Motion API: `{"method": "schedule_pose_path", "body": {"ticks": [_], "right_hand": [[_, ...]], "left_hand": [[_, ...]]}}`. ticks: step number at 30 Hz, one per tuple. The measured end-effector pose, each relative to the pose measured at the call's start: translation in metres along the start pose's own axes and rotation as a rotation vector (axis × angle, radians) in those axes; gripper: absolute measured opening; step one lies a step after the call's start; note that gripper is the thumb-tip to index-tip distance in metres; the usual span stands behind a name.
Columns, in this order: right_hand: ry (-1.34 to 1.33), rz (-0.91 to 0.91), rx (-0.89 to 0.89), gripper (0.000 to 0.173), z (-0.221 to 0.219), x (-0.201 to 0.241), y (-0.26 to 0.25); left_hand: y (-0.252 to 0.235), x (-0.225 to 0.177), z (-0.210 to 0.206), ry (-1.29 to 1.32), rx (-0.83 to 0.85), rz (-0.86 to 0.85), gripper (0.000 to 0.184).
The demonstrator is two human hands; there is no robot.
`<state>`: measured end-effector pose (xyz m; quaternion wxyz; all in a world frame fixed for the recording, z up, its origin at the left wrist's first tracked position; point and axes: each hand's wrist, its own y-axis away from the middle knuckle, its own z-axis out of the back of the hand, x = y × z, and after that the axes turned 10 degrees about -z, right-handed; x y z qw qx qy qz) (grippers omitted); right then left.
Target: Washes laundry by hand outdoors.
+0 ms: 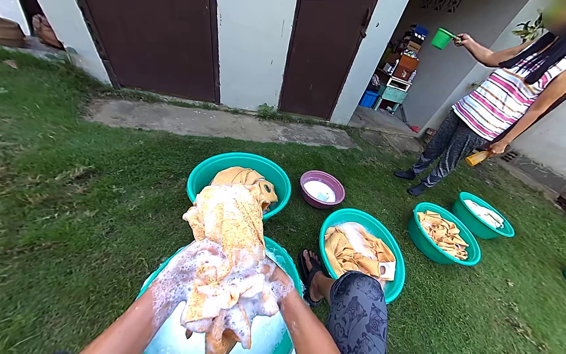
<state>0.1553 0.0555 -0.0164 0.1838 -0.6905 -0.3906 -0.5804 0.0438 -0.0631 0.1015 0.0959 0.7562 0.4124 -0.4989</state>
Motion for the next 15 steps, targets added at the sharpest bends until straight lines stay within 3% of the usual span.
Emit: {"method": "schedule_pose_path", "body": {"ticks": [3,5,7,9,11,12,15], "right_hand": [[-0.136,0.029,0.193,0.046,0.002,0.012,-0.001],[-0.124,0.026,0.238,0.047,-0.002,0.026,0.001],[-0.183,0.027,0.297,0.047,0.001,0.023,-0.003],[-0.222,0.015,0.321,0.045,0.004,0.014,-0.005],[-0.221,-0.028,0.272,0.033,0.003,0.009,-0.003],[-0.198,-0.052,0.225,0.031,0.002,0.008,-0.001],[-0.172,-0.072,0.15,0.032,0.004,-0.001,-0.002]], "left_hand": [[-0.012,0.013,0.013,-0.09,0.09,-0.002,0.016],[-0.04,0.034,0.055,-0.231,0.358,0.145,0.02],[-0.059,0.051,0.08,-0.256,0.48,0.199,0.025],[-0.04,0.033,0.058,-0.253,0.366,0.155,0.022],[-0.004,0.009,0.008,-0.106,0.018,0.046,0.015],[0.005,0.005,-0.004,-0.027,-0.068,0.006,0.015],[0.016,0.003,-0.013,0.164,-0.159,-0.006,0.017]]}}
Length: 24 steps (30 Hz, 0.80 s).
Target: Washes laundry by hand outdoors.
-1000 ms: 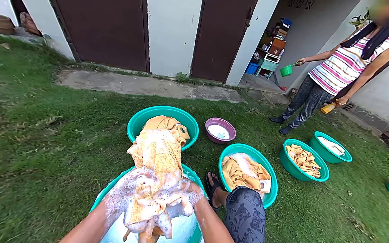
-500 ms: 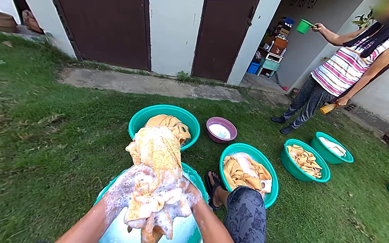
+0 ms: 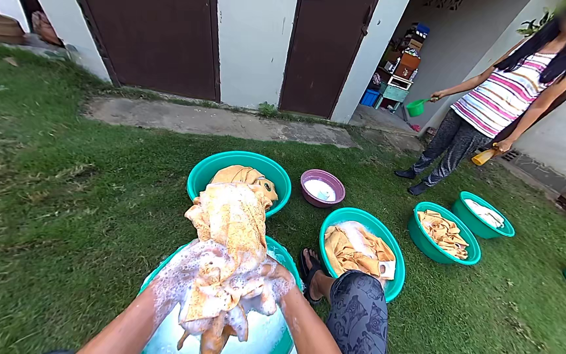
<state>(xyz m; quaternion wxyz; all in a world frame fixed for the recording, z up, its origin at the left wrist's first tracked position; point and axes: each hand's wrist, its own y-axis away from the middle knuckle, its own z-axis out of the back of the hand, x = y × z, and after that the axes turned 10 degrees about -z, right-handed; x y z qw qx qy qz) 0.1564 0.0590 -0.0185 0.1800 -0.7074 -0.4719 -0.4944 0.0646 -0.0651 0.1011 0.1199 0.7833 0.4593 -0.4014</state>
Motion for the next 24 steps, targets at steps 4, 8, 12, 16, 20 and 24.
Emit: {"method": "schedule_pose_path", "body": {"ticks": [4,8,12,16,20,24], "right_hand": [[-0.03,0.015,-0.03,0.031,-0.006,0.0,0.002],[-0.027,0.037,-0.088,0.029,-0.015,0.002,0.007],[0.017,0.063,-0.119,0.032,-0.012,0.002,0.006],[0.003,-0.009,0.0,0.04,0.003,0.009,-0.003],[0.279,-0.01,0.1,0.053,0.014,0.043,-0.009],[-0.033,0.159,0.11,0.08,0.008,0.041,-0.01]], "left_hand": [[0.001,-0.002,-0.002,0.026,-0.042,0.069,0.019],[0.002,-0.007,-0.005,0.015,-0.021,0.065,0.018],[0.0,-0.008,-0.01,-0.02,0.062,0.004,0.017],[-0.022,-0.011,0.003,-0.42,0.217,0.074,0.018],[-0.09,0.039,0.082,-0.409,0.617,0.324,0.026],[-0.101,0.055,0.075,-0.375,0.59,0.472,0.028]]}}
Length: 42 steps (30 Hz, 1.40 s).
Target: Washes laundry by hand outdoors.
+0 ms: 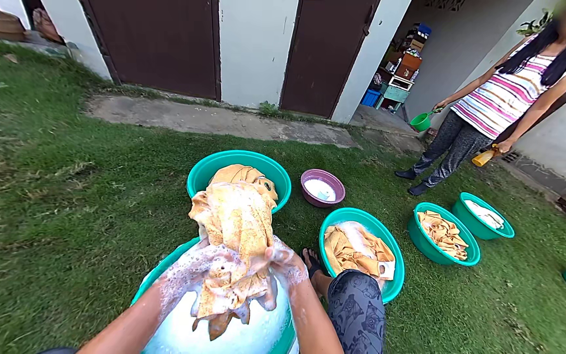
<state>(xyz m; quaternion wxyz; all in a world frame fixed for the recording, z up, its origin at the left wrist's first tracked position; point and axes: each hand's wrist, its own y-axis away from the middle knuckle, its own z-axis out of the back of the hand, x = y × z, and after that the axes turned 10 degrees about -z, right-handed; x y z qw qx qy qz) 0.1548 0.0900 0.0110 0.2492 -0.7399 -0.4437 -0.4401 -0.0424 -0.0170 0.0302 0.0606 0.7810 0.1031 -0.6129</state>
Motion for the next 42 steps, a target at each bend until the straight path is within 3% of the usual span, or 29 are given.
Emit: {"method": "schedule_pose_path", "body": {"ticks": [2,5,15,17,19,20,22,26,32,36,40,42], "right_hand": [[-0.057,0.011,-0.169,0.071,-0.011,0.001,-0.003],[-0.009,-0.029,-0.327,0.072,-0.021,0.001,-0.007],[-0.036,-0.039,-0.339,0.07,-0.023,-0.009,-0.005],[-0.012,-0.008,-0.34,0.073,-0.02,-0.008,-0.005],[0.027,0.035,-0.335,0.073,-0.022,-0.003,-0.001],[0.058,0.038,-0.344,0.073,-0.026,0.003,0.002],[0.103,0.013,-0.338,0.074,-0.031,0.013,0.007],[0.182,-0.03,-0.304,0.077,-0.033,0.015,0.01],[0.255,-0.091,-0.238,0.079,-0.034,0.012,0.001],[0.338,-0.135,-0.136,0.072,-0.031,0.008,-0.004],[0.508,-0.132,-0.03,0.065,-0.016,-0.003,-0.018],[0.594,-0.158,-0.022,0.06,-0.014,-0.003,-0.02]], "left_hand": [[-0.003,-0.003,-0.009,-0.068,0.043,0.021,0.043],[-0.008,0.009,-0.007,-0.246,0.082,0.013,0.06],[-0.012,0.013,-0.005,-0.645,0.099,-0.014,0.076],[-0.01,0.016,-0.004,-0.528,0.109,-0.038,0.074],[-0.01,0.024,0.002,-0.053,0.156,-0.111,0.065],[-0.013,0.029,0.009,0.245,0.261,-0.145,0.057],[-0.018,0.038,0.017,0.539,0.459,-0.231,0.049],[-0.017,0.045,0.01,0.639,0.327,-0.303,0.062],[-0.028,0.02,0.0,0.569,-0.063,-0.382,0.091],[-0.025,0.014,0.004,0.473,-0.133,-0.393,0.079],[-0.011,0.016,0.007,0.337,-0.206,-0.249,0.036],[-0.011,0.016,0.009,0.348,-0.198,-0.223,0.027]]}}
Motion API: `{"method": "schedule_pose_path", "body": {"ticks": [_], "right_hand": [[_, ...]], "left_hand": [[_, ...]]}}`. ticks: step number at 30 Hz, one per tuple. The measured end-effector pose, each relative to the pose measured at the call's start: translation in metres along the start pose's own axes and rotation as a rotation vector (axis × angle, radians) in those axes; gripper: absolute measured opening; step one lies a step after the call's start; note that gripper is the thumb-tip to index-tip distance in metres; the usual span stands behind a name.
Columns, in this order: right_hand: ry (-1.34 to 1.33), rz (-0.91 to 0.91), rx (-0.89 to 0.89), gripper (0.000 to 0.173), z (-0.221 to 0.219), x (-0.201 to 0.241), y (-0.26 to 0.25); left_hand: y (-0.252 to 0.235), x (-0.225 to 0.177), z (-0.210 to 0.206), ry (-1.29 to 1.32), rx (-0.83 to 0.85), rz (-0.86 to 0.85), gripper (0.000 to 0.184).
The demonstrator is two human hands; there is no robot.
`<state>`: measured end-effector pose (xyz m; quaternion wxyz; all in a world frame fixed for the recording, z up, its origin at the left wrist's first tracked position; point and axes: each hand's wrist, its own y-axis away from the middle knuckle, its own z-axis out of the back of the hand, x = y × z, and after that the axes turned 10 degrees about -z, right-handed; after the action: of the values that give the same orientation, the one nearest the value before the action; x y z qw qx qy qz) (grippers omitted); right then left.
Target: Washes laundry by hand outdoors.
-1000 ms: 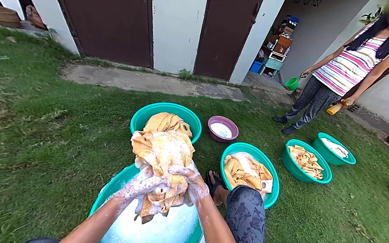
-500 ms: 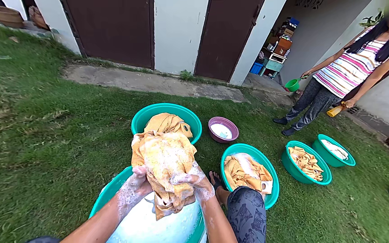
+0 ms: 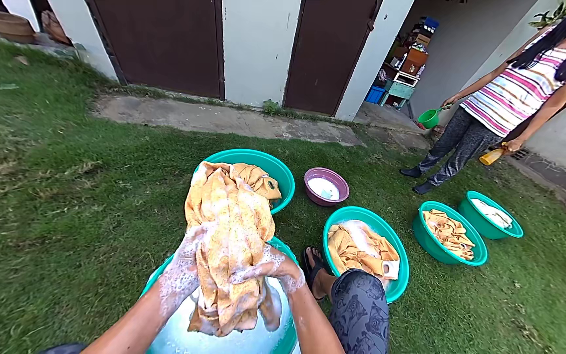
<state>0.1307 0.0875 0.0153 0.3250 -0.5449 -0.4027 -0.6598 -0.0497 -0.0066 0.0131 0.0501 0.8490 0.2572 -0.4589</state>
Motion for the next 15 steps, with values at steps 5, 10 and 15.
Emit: {"method": "schedule_pose_path", "body": {"ticks": [5,10,15], "right_hand": [[-0.164,0.015,-0.053,0.053,0.016,0.001,0.015],[-0.741,0.078,-0.236,0.062,0.001,-0.005,0.007],[-0.8,-0.019,-0.348,0.032,-0.017,0.013,0.015]], "left_hand": [[0.0,-0.004,-0.003,0.008,0.02,0.067,0.02],[0.012,-0.009,0.001,-0.389,0.263,0.134,0.022],[0.019,-0.027,-0.034,-0.559,0.196,0.303,0.021]]}}
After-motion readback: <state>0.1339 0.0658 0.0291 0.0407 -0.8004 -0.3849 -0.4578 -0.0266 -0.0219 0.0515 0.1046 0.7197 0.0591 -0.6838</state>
